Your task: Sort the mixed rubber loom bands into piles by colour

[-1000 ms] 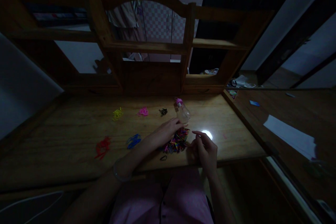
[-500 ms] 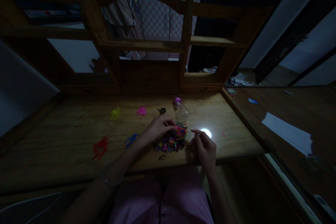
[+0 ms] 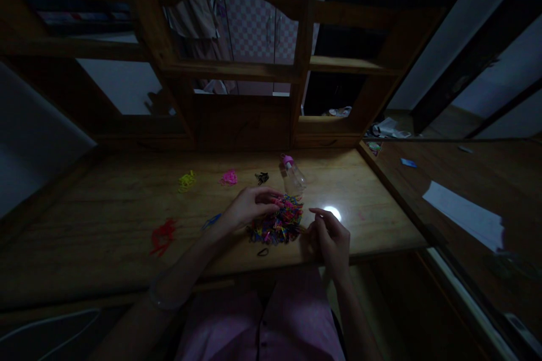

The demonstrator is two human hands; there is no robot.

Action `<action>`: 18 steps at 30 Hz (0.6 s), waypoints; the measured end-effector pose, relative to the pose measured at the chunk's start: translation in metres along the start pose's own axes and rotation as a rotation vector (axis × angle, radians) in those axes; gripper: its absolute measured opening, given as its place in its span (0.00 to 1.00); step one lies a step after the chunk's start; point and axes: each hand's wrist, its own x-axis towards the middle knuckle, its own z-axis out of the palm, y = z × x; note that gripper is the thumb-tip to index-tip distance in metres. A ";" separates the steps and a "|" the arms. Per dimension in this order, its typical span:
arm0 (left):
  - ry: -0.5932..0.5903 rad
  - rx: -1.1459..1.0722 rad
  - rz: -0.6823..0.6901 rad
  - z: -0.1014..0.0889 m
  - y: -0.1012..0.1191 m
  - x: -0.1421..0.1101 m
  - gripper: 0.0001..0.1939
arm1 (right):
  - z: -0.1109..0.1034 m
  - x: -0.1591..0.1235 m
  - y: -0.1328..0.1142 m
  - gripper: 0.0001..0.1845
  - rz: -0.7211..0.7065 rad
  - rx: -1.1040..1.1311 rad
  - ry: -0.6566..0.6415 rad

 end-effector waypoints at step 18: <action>0.026 0.143 0.101 0.054 0.000 -0.009 0.20 | -0.001 -0.001 -0.005 0.07 -0.227 -0.030 -0.206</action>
